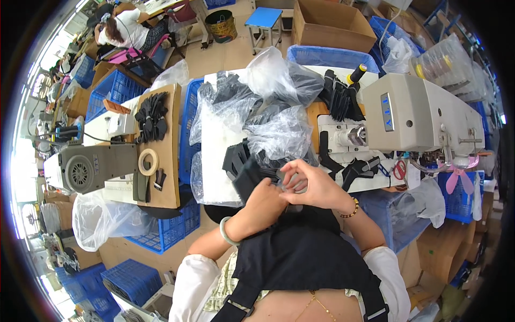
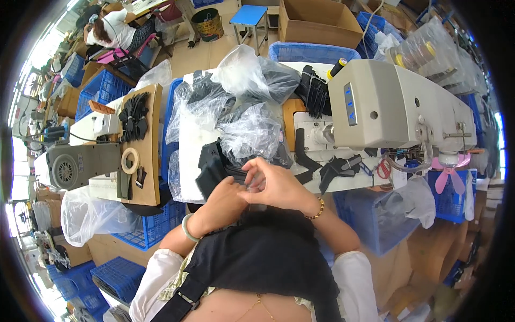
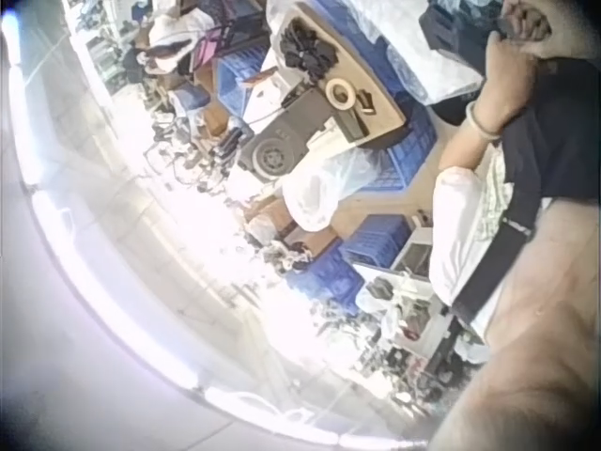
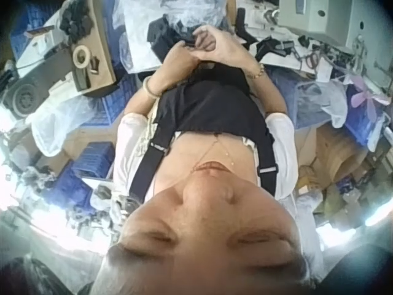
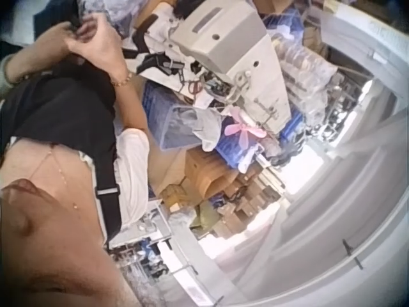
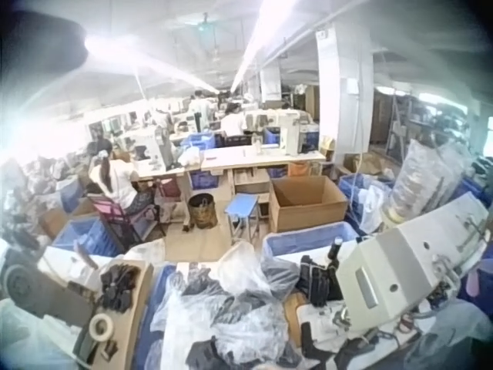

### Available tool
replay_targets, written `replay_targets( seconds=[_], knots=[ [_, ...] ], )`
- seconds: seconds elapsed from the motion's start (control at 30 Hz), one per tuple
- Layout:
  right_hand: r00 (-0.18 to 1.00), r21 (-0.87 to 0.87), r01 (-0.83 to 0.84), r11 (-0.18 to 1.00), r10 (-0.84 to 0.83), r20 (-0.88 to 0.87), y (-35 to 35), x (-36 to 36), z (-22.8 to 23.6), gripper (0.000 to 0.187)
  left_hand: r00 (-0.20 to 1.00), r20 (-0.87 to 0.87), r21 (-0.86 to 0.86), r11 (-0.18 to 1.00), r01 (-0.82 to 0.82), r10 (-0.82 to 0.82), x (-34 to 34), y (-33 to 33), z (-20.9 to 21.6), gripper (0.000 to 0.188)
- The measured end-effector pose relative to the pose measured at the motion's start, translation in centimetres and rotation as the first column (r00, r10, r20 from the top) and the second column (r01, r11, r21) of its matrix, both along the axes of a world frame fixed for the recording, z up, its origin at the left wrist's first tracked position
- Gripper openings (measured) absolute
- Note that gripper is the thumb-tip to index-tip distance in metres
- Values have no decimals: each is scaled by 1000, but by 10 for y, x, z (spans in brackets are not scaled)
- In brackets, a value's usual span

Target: Sorting, stacking, and banding black shoe upper components in a manufacturing workshop.

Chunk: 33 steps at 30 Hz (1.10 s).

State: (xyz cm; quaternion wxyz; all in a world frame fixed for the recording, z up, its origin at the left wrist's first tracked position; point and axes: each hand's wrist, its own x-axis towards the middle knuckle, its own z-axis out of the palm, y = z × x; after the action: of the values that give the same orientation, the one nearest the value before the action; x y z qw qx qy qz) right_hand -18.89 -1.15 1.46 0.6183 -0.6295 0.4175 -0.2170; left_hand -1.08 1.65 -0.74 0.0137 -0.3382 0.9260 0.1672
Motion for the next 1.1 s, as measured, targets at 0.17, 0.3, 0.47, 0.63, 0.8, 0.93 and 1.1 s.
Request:
replay_targets(
  seconds=[0.17,0.3,0.47,0.63,0.8,0.93,1.1],
  knots=[
    [931,326,107,939,-209,299,-25,-29,-42,38,904,-277,456,873,-174,325,11,-18,4,47],
    [812,170,91,981,-172,558,0,-19,-80,86,154,-436,869,459,-185,887,9,-23,1,36],
    [965,-389,232,892,-160,208,21,26,-64,99,-182,-201,908,253,334,963,-12,-16,5,49],
    [966,-415,257,873,-227,119,15,11,-69,69,-18,-349,918,346,195,937,-8,-27,-6,51],
    [684,-403,702,587,-713,154,-23,-5,-86,41,183,-557,823,568,-10,810,2,-24,-20,38],
    [313,-774,549,314,-937,-158,-121,-41,-85,58,100,-473,870,482,-105,875,16,-28,-31,20],
    [-16,-751,467,467,-845,-535,-194,-63,-102,68,36,-445,887,446,-116,895,21,-46,-29,16]
  ],
)
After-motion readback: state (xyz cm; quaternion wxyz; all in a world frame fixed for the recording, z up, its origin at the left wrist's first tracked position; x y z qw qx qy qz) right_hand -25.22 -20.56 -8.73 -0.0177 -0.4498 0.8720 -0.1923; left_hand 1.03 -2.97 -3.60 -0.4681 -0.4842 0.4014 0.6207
